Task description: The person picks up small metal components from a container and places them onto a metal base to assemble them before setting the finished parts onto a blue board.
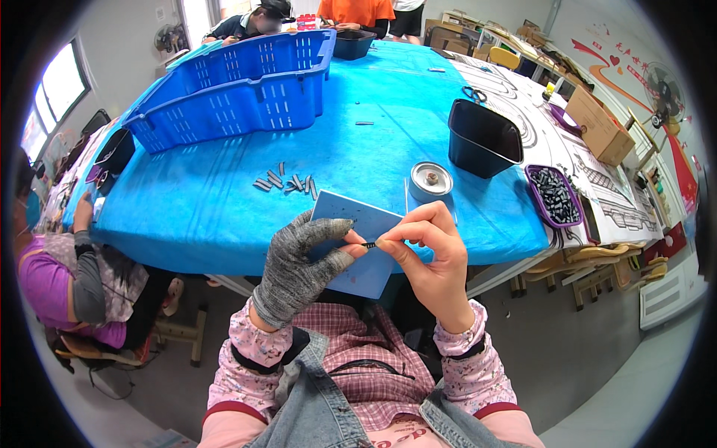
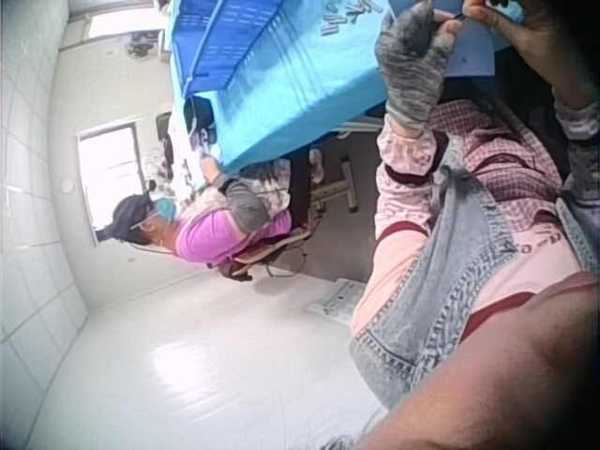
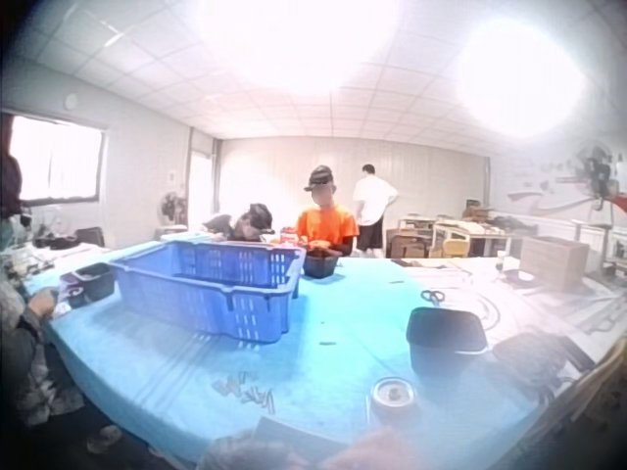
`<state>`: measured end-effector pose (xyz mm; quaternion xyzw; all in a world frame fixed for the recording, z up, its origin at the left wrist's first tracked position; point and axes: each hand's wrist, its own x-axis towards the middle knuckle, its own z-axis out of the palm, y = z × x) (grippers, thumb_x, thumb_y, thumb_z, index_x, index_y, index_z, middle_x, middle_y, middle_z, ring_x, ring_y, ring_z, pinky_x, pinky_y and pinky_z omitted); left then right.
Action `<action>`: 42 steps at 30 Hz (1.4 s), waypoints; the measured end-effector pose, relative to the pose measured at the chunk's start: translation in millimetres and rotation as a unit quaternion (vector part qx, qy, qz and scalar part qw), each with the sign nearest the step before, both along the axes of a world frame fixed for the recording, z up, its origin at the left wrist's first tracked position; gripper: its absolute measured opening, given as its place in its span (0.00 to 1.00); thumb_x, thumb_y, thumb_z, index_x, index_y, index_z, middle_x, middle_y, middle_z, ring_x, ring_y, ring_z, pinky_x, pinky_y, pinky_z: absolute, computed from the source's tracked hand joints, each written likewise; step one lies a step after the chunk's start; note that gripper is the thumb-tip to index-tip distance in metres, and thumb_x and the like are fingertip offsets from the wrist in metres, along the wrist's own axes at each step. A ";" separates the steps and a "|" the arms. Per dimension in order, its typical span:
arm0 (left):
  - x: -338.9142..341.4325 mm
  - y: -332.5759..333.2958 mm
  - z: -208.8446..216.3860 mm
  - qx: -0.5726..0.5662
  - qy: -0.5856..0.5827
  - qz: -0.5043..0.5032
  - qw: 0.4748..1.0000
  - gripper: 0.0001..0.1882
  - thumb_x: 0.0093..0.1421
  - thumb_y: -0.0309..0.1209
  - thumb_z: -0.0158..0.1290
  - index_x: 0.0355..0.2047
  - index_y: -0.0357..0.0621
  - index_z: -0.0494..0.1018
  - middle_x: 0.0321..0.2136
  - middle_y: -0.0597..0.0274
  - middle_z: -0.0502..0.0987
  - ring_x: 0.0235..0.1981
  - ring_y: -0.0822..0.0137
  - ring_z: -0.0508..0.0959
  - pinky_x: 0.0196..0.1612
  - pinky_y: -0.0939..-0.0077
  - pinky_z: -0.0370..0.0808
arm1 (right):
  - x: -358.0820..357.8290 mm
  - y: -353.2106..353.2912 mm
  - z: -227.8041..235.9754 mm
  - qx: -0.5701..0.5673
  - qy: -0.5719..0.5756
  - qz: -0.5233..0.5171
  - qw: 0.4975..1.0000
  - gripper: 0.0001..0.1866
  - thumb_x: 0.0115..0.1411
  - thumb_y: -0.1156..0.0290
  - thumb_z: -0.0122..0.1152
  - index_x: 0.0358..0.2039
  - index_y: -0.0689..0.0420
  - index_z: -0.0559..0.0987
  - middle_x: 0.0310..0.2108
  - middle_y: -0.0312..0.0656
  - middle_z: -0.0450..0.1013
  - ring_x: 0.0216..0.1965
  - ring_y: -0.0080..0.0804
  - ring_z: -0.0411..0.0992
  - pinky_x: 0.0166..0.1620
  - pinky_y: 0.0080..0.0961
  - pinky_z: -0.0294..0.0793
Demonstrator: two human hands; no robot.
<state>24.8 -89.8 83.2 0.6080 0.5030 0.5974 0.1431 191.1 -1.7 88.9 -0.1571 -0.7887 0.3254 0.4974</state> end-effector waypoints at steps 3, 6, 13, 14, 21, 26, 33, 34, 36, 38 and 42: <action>0.4 -2.2 7.8 -0.026 0.065 0.020 0.997 0.13 0.45 0.23 0.62 0.33 0.41 0.75 0.28 0.60 0.78 0.31 0.66 0.77 0.36 0.73 0.73 | 0.5 -0.8 0.2 0.013 0.003 -0.022 1.000 0.06 0.46 0.75 0.67 0.27 0.56 0.80 0.28 0.36 0.62 0.31 0.26 0.62 0.32 0.19 0.63; 3.5 -3.0 9.9 -0.022 0.062 0.020 0.998 0.12 0.46 0.24 0.62 0.33 0.41 0.76 0.27 0.61 0.78 0.31 0.66 0.77 0.35 0.73 0.73 | 1.5 0.7 -0.8 0.038 0.007 -0.036 0.999 0.07 0.45 0.75 0.68 0.27 0.55 0.80 0.29 0.36 0.59 0.32 0.26 0.61 0.32 0.18 0.62; 0.0 -1.0 5.2 -0.018 0.098 0.023 0.995 0.13 0.46 0.24 0.61 0.33 0.40 0.75 0.28 0.60 0.78 0.30 0.63 0.77 0.35 0.73 0.74 | 1.1 0.0 -2.8 0.032 0.002 -0.033 0.999 0.07 0.45 0.74 0.68 0.26 0.55 0.80 0.28 0.36 0.59 0.32 0.26 0.60 0.33 0.19 0.62; -0.5 0.3 3.0 -0.005 0.107 0.025 0.994 0.13 0.46 0.24 0.61 0.34 0.40 0.75 0.28 0.60 0.78 0.30 0.63 0.77 0.35 0.72 0.74 | 0.7 0.2 -4.3 0.022 0.003 -0.033 0.999 0.07 0.45 0.74 0.68 0.26 0.56 0.80 0.28 0.36 0.59 0.32 0.27 0.61 0.33 0.19 0.62; -9.8 22.7 -34.1 -0.027 -0.001 -0.004 1.000 0.17 0.50 0.22 0.59 0.41 0.43 0.72 0.32 0.62 0.78 0.35 0.70 0.75 0.40 0.74 0.73 | 2.3 23.3 -21.5 0.044 -0.002 -0.113 0.993 0.06 0.46 0.73 0.67 0.24 0.58 0.78 0.29 0.37 0.60 0.31 0.28 0.61 0.35 0.22 0.62; -28.2 52.8 -53.5 -0.096 -0.120 0.102 0.983 0.09 0.53 0.25 0.57 0.36 0.40 0.76 0.34 0.65 0.78 0.38 0.74 0.74 0.45 0.79 0.70 | 34.8 119.8 -58.6 0.002 0.028 -0.304 0.952 0.07 0.50 0.69 0.66 0.25 0.58 0.78 0.33 0.38 0.61 0.36 0.31 0.62 0.41 0.22 0.63; -34.3 69.1 -94.9 -0.056 -0.080 0.097 0.990 0.09 0.54 0.26 0.57 0.37 0.42 0.76 0.35 0.65 0.78 0.38 0.75 0.74 0.45 0.79 0.70 | 28.2 153.4 -83.4 0.043 0.010 -0.296 0.954 0.07 0.49 0.68 0.66 0.25 0.57 0.79 0.38 0.38 0.62 0.43 0.32 0.61 0.47 0.27 0.62; -34.9 67.7 -93.0 -0.075 -0.076 0.097 0.990 0.10 0.54 0.25 0.57 0.38 0.42 0.76 0.35 0.65 0.78 0.38 0.75 0.74 0.45 0.78 0.70 | 27.7 155.0 -85.8 0.051 0.005 -0.293 0.955 0.07 0.49 0.68 0.66 0.25 0.57 0.79 0.38 0.38 0.63 0.42 0.32 0.61 0.47 0.27 0.62; -35.8 66.0 -92.3 -0.097 -0.072 0.098 0.988 0.11 0.54 0.25 0.56 0.39 0.42 0.75 0.36 0.65 0.78 0.38 0.75 0.74 0.45 0.78 0.70 | 25.6 156.5 -88.1 0.055 -0.003 -0.288 0.956 0.07 0.49 0.68 0.66 0.25 0.56 0.80 0.38 0.37 0.63 0.42 0.32 0.61 0.46 0.27 0.62; -36.6 64.3 -92.8 -0.081 -0.057 0.082 0.992 0.12 0.54 0.24 0.56 0.40 0.42 0.74 0.37 0.64 0.78 0.38 0.74 0.75 0.45 0.77 0.70 | 22.9 155.6 -86.1 0.055 -0.011 -0.293 0.955 0.06 0.48 0.68 0.67 0.24 0.56 0.80 0.38 0.36 0.63 0.41 0.31 0.61 0.45 0.27 0.62; -33.3 65.0 -93.2 -0.075 -0.066 0.085 0.991 0.11 0.53 0.23 0.57 0.38 0.44 0.75 0.35 0.63 0.78 0.38 0.71 0.75 0.44 0.76 0.71 | 22.9 156.3 -87.5 0.041 -0.021 -0.300 0.953 0.07 0.48 0.67 0.67 0.24 0.56 0.80 0.37 0.36 0.64 0.40 0.31 0.61 0.44 0.26 0.62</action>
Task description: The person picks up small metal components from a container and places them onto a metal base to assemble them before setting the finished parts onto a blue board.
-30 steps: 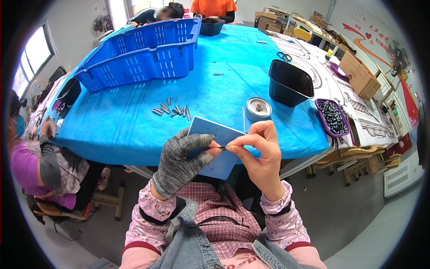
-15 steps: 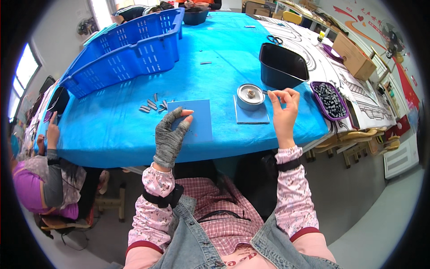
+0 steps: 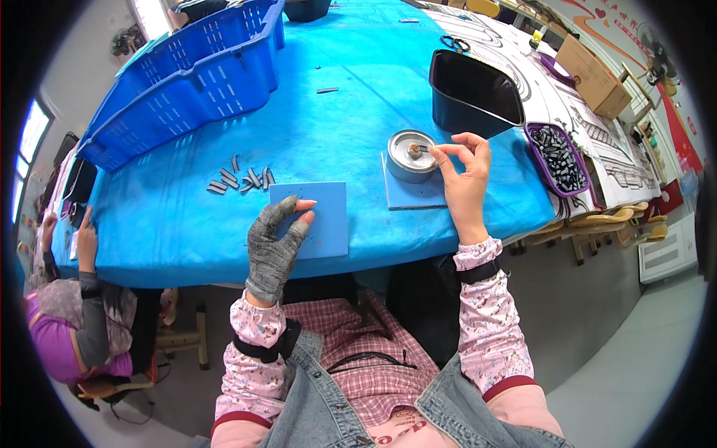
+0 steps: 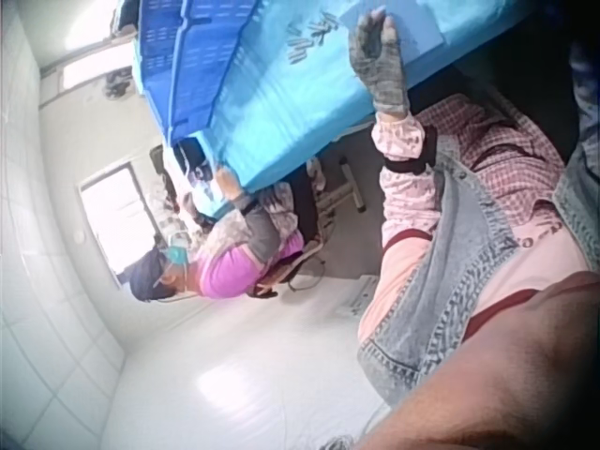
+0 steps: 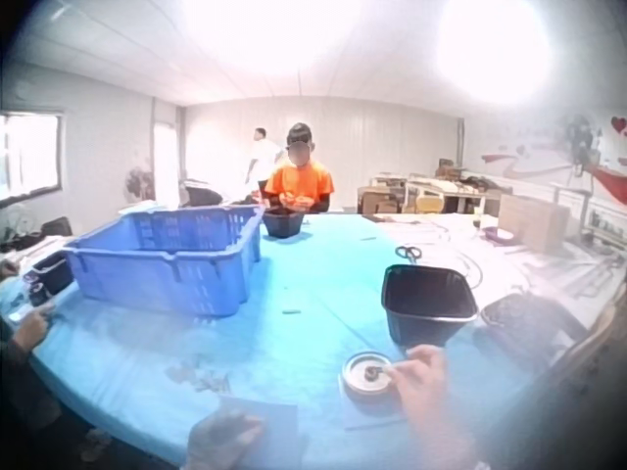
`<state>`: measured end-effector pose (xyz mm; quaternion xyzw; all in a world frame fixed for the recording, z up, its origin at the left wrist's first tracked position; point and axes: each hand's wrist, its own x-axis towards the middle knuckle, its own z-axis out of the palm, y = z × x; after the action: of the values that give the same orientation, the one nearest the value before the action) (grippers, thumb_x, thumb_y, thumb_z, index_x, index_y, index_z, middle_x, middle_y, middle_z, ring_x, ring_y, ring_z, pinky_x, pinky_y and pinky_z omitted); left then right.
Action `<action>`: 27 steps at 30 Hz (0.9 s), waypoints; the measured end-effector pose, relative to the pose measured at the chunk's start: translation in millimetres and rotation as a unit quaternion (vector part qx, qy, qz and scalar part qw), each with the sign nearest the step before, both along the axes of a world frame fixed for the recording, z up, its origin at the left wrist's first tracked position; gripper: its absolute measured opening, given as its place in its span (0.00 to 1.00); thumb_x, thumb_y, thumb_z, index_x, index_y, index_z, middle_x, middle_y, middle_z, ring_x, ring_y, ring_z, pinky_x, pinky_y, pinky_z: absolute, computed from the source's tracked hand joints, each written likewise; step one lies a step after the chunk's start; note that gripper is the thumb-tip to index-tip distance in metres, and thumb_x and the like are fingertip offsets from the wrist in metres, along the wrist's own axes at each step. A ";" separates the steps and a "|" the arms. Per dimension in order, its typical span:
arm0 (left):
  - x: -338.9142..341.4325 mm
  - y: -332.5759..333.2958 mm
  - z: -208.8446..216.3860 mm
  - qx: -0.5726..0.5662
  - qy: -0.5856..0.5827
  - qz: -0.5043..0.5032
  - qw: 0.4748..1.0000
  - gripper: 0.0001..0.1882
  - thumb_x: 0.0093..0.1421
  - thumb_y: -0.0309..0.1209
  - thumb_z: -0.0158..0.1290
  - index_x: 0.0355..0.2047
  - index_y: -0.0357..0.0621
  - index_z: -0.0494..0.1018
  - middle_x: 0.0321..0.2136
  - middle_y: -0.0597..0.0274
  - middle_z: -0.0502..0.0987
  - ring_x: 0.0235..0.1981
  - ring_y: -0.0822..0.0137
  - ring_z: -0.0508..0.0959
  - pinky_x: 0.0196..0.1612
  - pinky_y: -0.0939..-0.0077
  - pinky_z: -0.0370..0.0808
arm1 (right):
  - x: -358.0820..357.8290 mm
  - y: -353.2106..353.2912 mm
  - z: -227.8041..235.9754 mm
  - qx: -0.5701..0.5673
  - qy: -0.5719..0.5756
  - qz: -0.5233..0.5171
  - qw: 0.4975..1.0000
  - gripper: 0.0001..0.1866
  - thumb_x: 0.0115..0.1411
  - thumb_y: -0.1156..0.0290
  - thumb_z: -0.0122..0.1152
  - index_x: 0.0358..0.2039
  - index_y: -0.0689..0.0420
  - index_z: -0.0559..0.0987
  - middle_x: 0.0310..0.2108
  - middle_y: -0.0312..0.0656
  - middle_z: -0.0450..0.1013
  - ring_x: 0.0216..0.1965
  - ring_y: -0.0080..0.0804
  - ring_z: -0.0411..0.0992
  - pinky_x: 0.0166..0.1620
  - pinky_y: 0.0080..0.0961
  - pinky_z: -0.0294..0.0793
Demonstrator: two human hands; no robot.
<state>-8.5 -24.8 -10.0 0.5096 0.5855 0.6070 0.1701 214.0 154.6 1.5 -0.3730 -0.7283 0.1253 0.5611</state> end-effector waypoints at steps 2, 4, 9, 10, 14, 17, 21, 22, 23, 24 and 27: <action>0.6 0.6 -0.9 0.014 -0.004 -0.006 1.000 0.13 0.53 0.22 0.57 0.40 0.45 0.74 0.35 0.63 0.78 0.38 0.71 0.76 0.44 0.75 0.71 | 0.7 0.3 0.4 0.006 -0.005 -0.008 1.000 0.07 0.47 0.67 0.68 0.24 0.56 0.81 0.36 0.36 0.64 0.39 0.30 0.61 0.44 0.26 0.63; 1.4 -0.4 0.3 0.016 0.002 -0.004 1.000 0.14 0.53 0.22 0.57 0.40 0.45 0.73 0.36 0.63 0.78 0.38 0.71 0.76 0.44 0.75 0.71 | -0.5 -1.7 3.3 0.004 -0.008 -0.008 1.000 0.07 0.47 0.68 0.68 0.24 0.56 0.81 0.35 0.36 0.64 0.39 0.30 0.61 0.44 0.25 0.63; 0.0 -0.9 -3.1 0.015 -0.002 -0.012 1.000 0.15 0.54 0.23 0.56 0.42 0.45 0.73 0.37 0.62 0.78 0.40 0.71 0.75 0.45 0.75 0.70 | -0.3 -0.4 2.6 0.008 -0.010 -0.007 1.000 0.06 0.47 0.68 0.68 0.24 0.55 0.81 0.34 0.36 0.64 0.38 0.31 0.62 0.43 0.25 0.63; 0.6 -0.7 -1.4 0.013 0.009 -0.010 1.000 0.15 0.53 0.22 0.56 0.42 0.46 0.73 0.37 0.62 0.78 0.39 0.71 0.75 0.45 0.75 0.71 | -0.2 -0.4 2.2 0.004 -0.010 -0.006 1.000 0.06 0.47 0.68 0.68 0.24 0.56 0.81 0.34 0.36 0.64 0.39 0.31 0.62 0.43 0.26 0.63; 1.3 -0.6 0.3 0.009 0.008 -0.006 1.000 0.14 0.53 0.22 0.56 0.41 0.46 0.73 0.36 0.63 0.78 0.38 0.70 0.76 0.44 0.75 0.71 | -0.6 -0.3 2.3 0.003 -0.012 -0.006 1.000 0.06 0.47 0.69 0.68 0.25 0.56 0.80 0.33 0.37 0.65 0.39 0.32 0.63 0.43 0.26 0.64; 0.4 0.2 -0.4 0.006 0.029 0.005 1.000 0.13 0.52 0.22 0.57 0.40 0.45 0.73 0.35 0.63 0.79 0.38 0.70 0.76 0.44 0.75 0.71 | -0.7 -1.0 3.1 -0.005 -0.006 -0.004 1.000 0.06 0.47 0.69 0.68 0.24 0.56 0.80 0.33 0.37 0.65 0.39 0.32 0.63 0.43 0.26 0.64; 1.7 0.6 1.2 0.010 0.033 0.009 0.999 0.13 0.52 0.22 0.57 0.39 0.44 0.74 0.34 0.63 0.79 0.37 0.70 0.76 0.45 0.74 0.70 | -1.5 0.4 1.2 -0.005 -0.008 -0.001 1.000 0.06 0.47 0.69 0.68 0.24 0.56 0.80 0.33 0.37 0.65 0.39 0.32 0.63 0.43 0.26 0.64; 1.8 0.6 0.4 0.013 0.012 0.006 1.000 0.12 0.52 0.22 0.57 0.39 0.43 0.74 0.34 0.63 0.79 0.37 0.70 0.76 0.45 0.74 0.70 | -1.9 0.3 1.1 -0.006 -0.008 0.000 1.000 0.06 0.47 0.69 0.68 0.24 0.56 0.80 0.32 0.37 0.65 0.39 0.32 0.63 0.43 0.26 0.64; 1.6 0.4 -0.2 0.016 -0.008 0.004 1.000 0.12 0.52 0.23 0.57 0.38 0.43 0.74 0.34 0.63 0.79 0.37 0.69 0.76 0.45 0.74 0.70 | -2.4 0.1 1.1 -0.007 -0.007 0.000 1.000 0.06 0.47 0.69 0.68 0.24 0.56 0.80 0.32 0.37 0.65 0.39 0.32 0.63 0.43 0.26 0.64; 1.1 0.3 -0.3 0.017 -0.007 0.004 1.000 0.12 0.52 0.23 0.57 0.38 0.43 0.74 0.34 0.63 0.79 0.37 0.69 0.76 0.45 0.74 0.70 | -2.4 -0.4 1.5 -0.007 -0.006 0.000 1.000 0.06 0.47 0.69 0.68 0.24 0.56 0.80 0.32 0.37 0.65 0.39 0.32 0.63 0.43 0.26 0.64; -1.8 1.0 0.9 -0.007 0.035 0.014 0.999 0.11 0.52 0.23 0.58 0.37 0.42 0.75 0.35 0.63 0.79 0.37 0.69 0.76 0.45 0.75 0.70 | -2.2 -2.2 3.7 -0.011 -0.004 0.001 1.000 0.06 0.47 0.69 0.68 0.24 0.56 0.80 0.32 0.37 0.65 0.39 0.32 0.63 0.43 0.26 0.64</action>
<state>-10.4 -23.8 -9.1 0.5207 0.6024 0.5875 0.1444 211.8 152.4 5.1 -0.3788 -0.7297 0.1323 0.5537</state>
